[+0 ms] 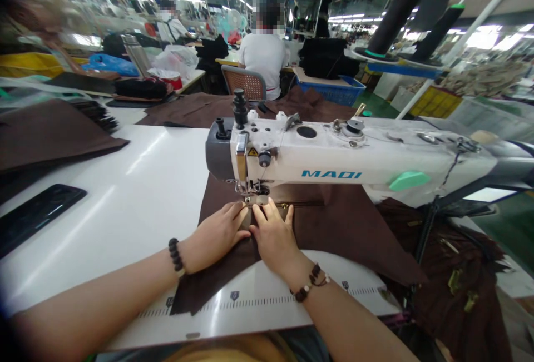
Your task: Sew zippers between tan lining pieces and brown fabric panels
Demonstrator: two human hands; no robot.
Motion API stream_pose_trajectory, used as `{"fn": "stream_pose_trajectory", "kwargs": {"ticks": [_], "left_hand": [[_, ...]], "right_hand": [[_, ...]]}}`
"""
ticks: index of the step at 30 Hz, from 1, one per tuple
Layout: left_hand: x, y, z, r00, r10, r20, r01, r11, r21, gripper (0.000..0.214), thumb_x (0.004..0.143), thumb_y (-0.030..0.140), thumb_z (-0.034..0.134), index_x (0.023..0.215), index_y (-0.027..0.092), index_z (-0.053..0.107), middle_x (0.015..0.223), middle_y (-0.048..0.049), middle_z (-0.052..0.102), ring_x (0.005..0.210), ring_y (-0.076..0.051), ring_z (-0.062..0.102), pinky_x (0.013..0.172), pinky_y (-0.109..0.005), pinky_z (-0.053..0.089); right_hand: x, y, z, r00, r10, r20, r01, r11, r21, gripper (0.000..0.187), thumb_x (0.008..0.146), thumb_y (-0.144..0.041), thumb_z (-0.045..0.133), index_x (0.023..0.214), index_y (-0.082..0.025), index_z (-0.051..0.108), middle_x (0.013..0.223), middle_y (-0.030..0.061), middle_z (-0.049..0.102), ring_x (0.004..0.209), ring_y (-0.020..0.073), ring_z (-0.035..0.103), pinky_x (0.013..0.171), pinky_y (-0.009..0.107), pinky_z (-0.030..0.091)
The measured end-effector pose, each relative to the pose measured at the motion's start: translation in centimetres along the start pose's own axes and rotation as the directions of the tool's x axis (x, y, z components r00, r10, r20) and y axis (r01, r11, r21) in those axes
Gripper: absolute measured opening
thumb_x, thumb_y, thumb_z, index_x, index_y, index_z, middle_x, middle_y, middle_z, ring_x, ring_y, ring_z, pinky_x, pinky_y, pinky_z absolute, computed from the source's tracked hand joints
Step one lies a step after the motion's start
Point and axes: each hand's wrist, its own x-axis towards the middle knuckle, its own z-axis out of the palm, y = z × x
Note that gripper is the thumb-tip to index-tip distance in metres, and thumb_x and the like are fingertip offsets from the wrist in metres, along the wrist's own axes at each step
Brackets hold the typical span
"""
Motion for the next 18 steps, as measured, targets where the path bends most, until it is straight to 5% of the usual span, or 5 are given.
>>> {"fn": "stream_pose_trajectory", "kwargs": {"ticks": [5, 11, 15, 18], "left_hand": [[-0.4, 0.2, 1.3, 0.996, -0.051, -0.076, 0.053, 0.998, 0.017, 0.062, 0.078, 0.041, 0.062, 0.122, -0.001, 0.046, 0.12, -0.0183, 0.051, 0.11, -0.029, 0.047, 0.098, -0.038, 0.039], [0.1, -0.6, 1.9, 0.996, -0.089, -0.029, 0.089, 0.996, -0.004, 0.072, 0.069, 0.049, 0.068, 0.123, 0.004, 0.049, 0.122, -0.0161, 0.052, 0.11, -0.029, 0.048, 0.099, -0.04, 0.039], [0.4, -2.2, 5.6, 0.992, -0.081, -0.093, 0.077, 0.996, -0.042, 0.074, 0.07, 0.056, 0.064, 0.124, 0.008, 0.048, 0.122, -0.0144, 0.053, 0.106, -0.028, 0.051, 0.094, -0.037, 0.043], [0.7, -3.7, 9.1, 0.98, 0.016, -0.197, 0.003, 0.995, 0.096, 0.04, 0.084, 0.03, 0.056, 0.119, 0.011, 0.052, 0.114, -0.012, 0.058, 0.098, -0.024, 0.055, 0.087, -0.031, 0.046]], "right_hand": [[-0.3, 0.0, 0.3, 1.0, -0.013, -0.006, 0.013, 1.0, -0.013, 0.043, 0.091, -0.024, 0.038, 0.134, -0.023, 0.036, 0.141, 0.0043, 0.032, 0.132, 0.0221, 0.022, 0.103, 0.062, 0.016], [0.4, 1.6, 2.9, 0.991, -0.119, -0.067, 0.11, 0.985, -0.131, 0.049, 0.087, -0.026, 0.043, 0.135, -0.019, 0.037, 0.137, 0.0068, 0.036, 0.125, 0.0302, 0.035, 0.096, 0.065, 0.031], [1.7, 3.8, 5.7, 0.945, -0.301, -0.127, 0.267, 0.935, -0.232, 0.052, 0.08, -0.028, 0.052, 0.131, -0.02, 0.045, 0.129, 0.0092, 0.045, 0.114, 0.0314, 0.048, 0.088, 0.054, 0.047], [2.4, 3.5, 6.6, 0.943, -0.22, -0.252, 0.154, 0.954, -0.257, 0.039, 0.084, -0.025, 0.045, 0.121, -0.027, 0.056, 0.122, 0.0069, 0.052, 0.109, 0.0306, 0.053, 0.085, 0.055, 0.049]]}}
